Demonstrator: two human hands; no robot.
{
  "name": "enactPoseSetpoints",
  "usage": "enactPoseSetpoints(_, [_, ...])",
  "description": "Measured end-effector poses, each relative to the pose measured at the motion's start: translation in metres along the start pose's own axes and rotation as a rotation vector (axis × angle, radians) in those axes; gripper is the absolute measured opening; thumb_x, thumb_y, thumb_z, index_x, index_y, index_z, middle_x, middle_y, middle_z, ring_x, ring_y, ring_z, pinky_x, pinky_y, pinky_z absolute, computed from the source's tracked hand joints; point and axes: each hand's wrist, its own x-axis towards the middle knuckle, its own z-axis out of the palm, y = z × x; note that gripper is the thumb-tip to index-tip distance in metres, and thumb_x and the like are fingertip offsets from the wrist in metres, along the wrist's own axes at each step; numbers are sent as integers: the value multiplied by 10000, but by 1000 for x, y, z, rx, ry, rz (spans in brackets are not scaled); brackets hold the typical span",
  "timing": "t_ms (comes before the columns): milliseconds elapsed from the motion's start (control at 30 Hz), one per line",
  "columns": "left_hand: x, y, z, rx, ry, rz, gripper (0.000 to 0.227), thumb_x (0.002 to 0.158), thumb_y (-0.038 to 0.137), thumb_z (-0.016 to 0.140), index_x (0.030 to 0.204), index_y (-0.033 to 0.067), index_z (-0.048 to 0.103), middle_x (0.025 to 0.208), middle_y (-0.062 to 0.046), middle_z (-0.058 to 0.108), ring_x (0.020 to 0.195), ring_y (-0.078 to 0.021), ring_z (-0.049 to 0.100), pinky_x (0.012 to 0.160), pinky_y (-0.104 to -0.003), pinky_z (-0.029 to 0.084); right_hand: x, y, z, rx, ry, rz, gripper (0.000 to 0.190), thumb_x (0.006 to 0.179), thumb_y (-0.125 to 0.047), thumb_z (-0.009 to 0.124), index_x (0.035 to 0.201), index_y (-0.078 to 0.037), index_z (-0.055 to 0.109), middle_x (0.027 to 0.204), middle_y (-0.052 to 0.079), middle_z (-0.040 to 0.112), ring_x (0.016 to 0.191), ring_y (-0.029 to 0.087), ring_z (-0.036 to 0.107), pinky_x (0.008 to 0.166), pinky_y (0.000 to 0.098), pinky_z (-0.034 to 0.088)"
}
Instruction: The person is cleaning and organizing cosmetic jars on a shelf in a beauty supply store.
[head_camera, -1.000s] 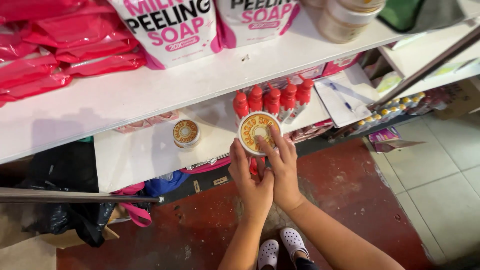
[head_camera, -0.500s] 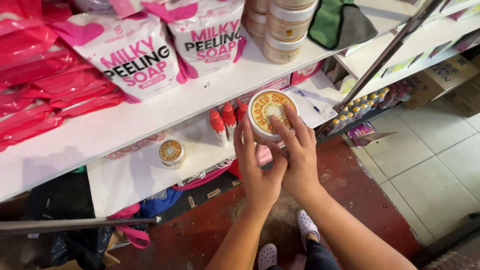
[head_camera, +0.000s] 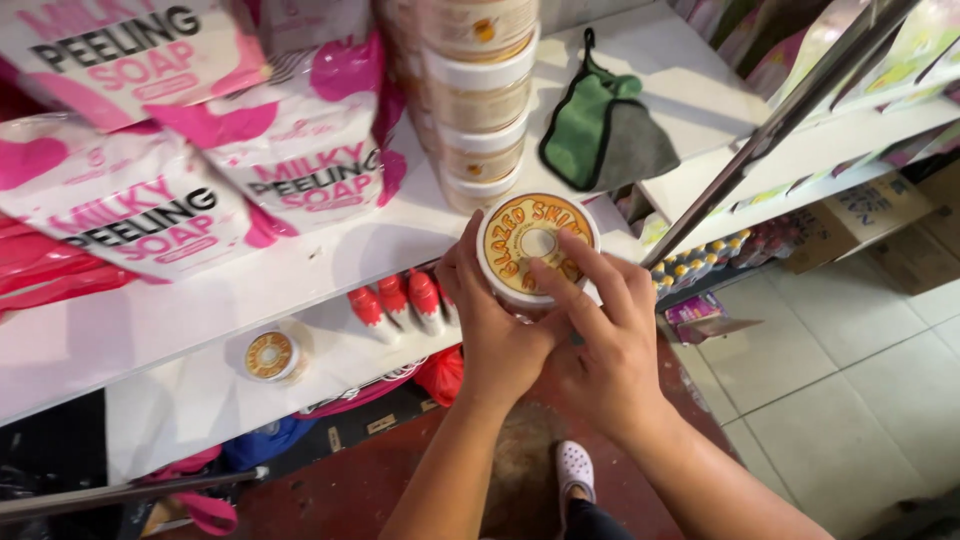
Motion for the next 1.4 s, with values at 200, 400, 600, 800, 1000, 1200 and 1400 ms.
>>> enactPoseSetpoints(200, [35,8,64,-227,-31,-168,1037,650,12,913,1505,39,327,1453,-192,368,1361,-312,473,1068,-405,545,30,72,-24,30,-22,-86,685,667,59,723,1321,-138,675,1472,99,558,1213,350,561,1050,457,465])
enactPoseSetpoints(400, [61,-3,113,-655,-37,-276,921,693,-6,863,1446,20,334,1371,-133,518,1271,-207,590,1028,-351,582,57,130,-45,98,-143,-102,702,719,23,750,1395,-87,594,1488,129,547,1191,364,565,1041,443,481])
enactPoseSetpoints(600, [68,-2,130,-509,36,-270,894,689,24,866,1428,-7,363,1350,-141,538,1238,-190,616,1004,-349,591,71,162,-58,287,-193,-109,720,773,13,735,1455,-47,514,1517,175,496,1302,396,553,1078,439,468])
enactPoseSetpoints(800, [80,-1,126,-621,24,-172,775,737,78,898,1368,11,453,1271,-113,649,1168,-181,672,1013,-350,578,84,227,-28,544,-233,66,669,807,72,551,1453,-103,552,1550,120,546,1260,286,651,1033,375,540])
enactPoseSetpoints(1000, [75,8,118,-605,-1,-140,664,749,121,896,1293,13,530,1213,-91,682,1115,-165,693,987,-346,584,123,274,55,73,-262,25,722,772,-172,794,1463,-176,586,1567,184,431,1392,505,407,1070,648,380])
enactPoseSetpoints(1200, [69,9,105,-485,-4,-138,697,735,157,899,1309,-3,538,1235,-104,673,1147,-176,681,999,-344,568,99,271,91,-242,-422,123,659,730,-336,817,1356,-246,631,1454,119,495,1191,477,490,951,640,397])
enactPoseSetpoints(1400, [63,3,87,-419,23,-128,680,745,160,902,1301,-3,545,1251,-108,641,1142,-185,669,994,-349,560,74,277,83,226,-192,286,398,880,-240,757,1259,-159,669,1173,100,691,1011,302,643,917,383,520])
